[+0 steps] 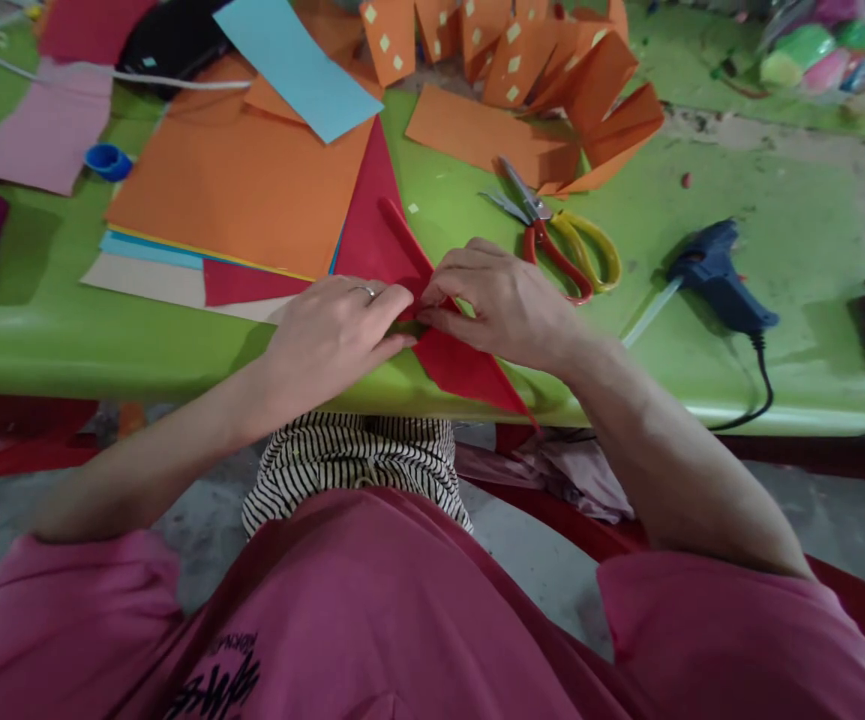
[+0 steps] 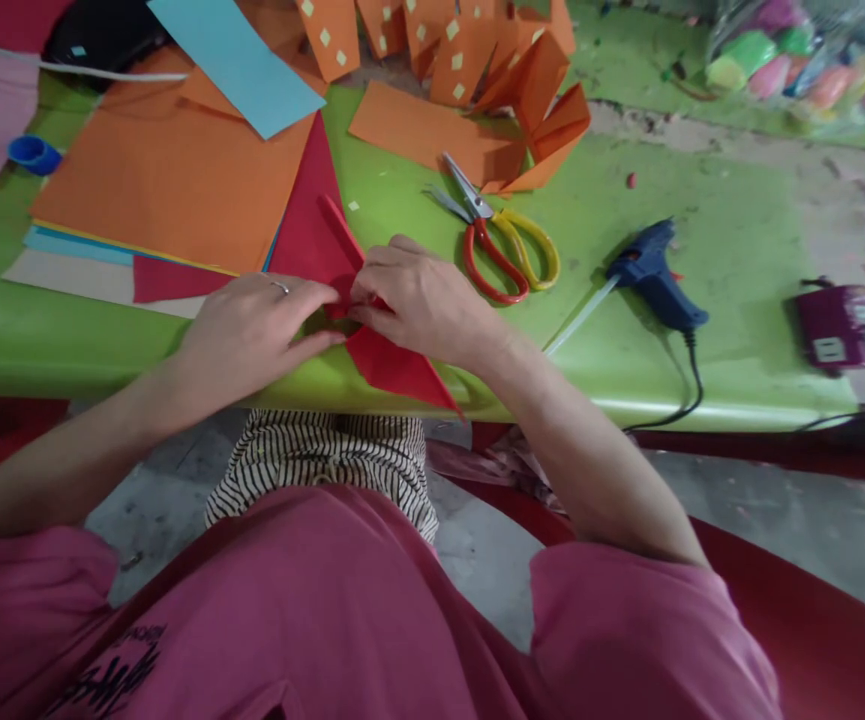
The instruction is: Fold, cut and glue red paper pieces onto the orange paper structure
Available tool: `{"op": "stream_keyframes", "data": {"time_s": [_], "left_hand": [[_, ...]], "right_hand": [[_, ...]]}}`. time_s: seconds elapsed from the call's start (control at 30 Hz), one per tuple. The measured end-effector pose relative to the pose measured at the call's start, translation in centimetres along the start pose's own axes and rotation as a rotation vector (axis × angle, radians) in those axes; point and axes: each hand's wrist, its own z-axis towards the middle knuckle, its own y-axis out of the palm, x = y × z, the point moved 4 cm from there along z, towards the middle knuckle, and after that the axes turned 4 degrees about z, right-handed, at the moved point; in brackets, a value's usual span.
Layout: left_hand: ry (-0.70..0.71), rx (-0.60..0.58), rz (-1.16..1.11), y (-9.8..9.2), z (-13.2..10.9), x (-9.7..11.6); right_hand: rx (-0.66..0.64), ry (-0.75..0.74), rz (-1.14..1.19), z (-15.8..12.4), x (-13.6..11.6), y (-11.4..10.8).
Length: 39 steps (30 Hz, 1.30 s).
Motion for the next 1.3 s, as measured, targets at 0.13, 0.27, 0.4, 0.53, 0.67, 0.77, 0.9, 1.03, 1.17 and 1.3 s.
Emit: {"op": "stream_keyframes", "data": {"time_s": [0.13,0.27,0.4,0.53,0.67,0.77,0.9,1.03,1.17,1.3], "left_hand": [[0.000,-0.004,-0.129,0.1,0.9,-0.2],[-0.010,-0.045,-0.248,0.1,1.2,-0.9],[-0.013,-0.055,-0.183,0.5,1.5,-0.7],[-0.044,0.004,-0.151,0.9,1.6,-0.3],[-0.115,-0.045,-0.214,1.1,1.7,-0.4],[-0.148,-0.041,-0.228,1.0,1.8,-0.5],[-0.193,-0.003,-0.213,0.8,1.7,-0.6],[-0.261,-0.002,-0.208,0.9,1.5,-0.8],[-0.288,0.001,-0.186,1.1,1.6,-0.8],[-0.291,0.002,-0.179,1.3,2.0,-1.0]], "right_hand": [[0.060,0.011,-0.010,-0.2,0.3,0.4],[0.091,0.035,0.013,-0.4,0.3,0.7],[0.060,0.055,0.026,-0.4,0.2,1.0],[0.039,0.090,0.009,-0.5,0.1,0.7],[0.021,0.135,-0.062,-0.6,-0.2,0.1],[-0.012,0.156,-0.138,-0.3,-0.7,-0.1],[-0.095,0.138,-0.242,0.2,-1.2,0.0],[-0.115,0.151,-0.210,0.5,-0.9,0.1],[-0.121,0.185,-0.138,0.4,-0.4,0.1],[-0.106,0.188,-0.061,0.5,0.1,0.1]]}}
